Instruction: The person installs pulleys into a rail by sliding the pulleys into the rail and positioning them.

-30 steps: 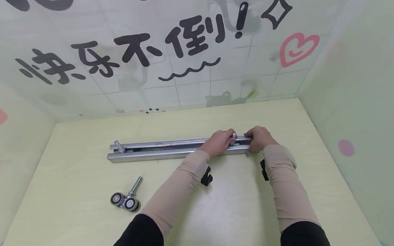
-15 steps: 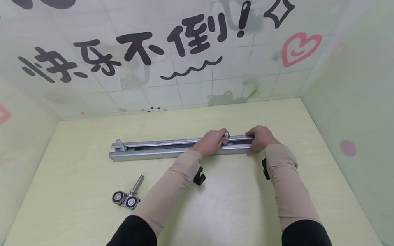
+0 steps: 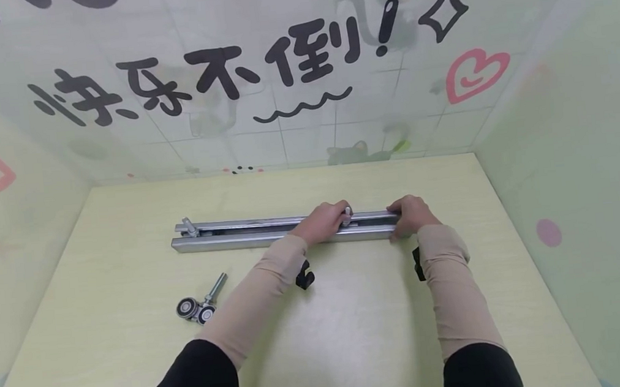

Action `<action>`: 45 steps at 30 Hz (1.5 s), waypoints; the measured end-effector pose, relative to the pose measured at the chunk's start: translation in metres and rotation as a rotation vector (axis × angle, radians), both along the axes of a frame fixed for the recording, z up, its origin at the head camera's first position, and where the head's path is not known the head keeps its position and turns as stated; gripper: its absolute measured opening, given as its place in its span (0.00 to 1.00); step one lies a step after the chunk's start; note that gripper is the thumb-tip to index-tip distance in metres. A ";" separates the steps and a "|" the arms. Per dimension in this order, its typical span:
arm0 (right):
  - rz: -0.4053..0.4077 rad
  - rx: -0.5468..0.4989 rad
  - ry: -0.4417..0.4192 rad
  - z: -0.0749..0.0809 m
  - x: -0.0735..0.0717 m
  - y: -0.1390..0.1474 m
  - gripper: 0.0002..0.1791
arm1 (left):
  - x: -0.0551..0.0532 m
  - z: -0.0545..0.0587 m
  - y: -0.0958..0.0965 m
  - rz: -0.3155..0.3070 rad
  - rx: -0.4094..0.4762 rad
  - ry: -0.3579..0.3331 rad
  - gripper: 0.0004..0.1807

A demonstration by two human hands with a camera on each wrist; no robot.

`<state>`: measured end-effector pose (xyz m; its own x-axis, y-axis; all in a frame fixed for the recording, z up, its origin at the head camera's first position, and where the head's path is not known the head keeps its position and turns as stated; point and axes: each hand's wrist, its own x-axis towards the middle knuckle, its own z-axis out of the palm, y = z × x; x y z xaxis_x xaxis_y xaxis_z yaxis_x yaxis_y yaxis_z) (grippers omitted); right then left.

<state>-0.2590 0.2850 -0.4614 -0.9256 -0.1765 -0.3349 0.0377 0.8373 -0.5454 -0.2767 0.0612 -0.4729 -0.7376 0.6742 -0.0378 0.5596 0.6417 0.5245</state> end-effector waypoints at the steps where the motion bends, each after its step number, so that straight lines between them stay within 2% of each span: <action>1: 0.002 0.000 0.003 0.000 0.000 0.000 0.38 | 0.000 0.000 -0.002 0.000 0.000 0.007 0.11; 3: 0.007 0.002 0.004 -0.001 -0.001 0.001 0.38 | -0.001 0.001 -0.006 0.001 -0.002 0.012 0.11; 11: 0.000 -0.001 0.005 -0.004 -0.003 0.003 0.39 | -0.001 0.002 -0.017 0.017 -0.009 -0.041 0.11; 25: 0.012 0.014 0.012 -0.001 -0.001 0.000 0.38 | 0.001 0.003 -0.034 0.012 -0.030 0.030 0.11; 38: 0.019 0.014 0.026 0.000 -0.001 -0.001 0.38 | 0.002 0.006 -0.054 0.041 -0.038 -0.020 0.11; 45: 0.014 0.006 0.012 0.001 -0.002 -0.001 0.38 | 0.003 0.007 -0.063 0.060 -0.035 -0.016 0.11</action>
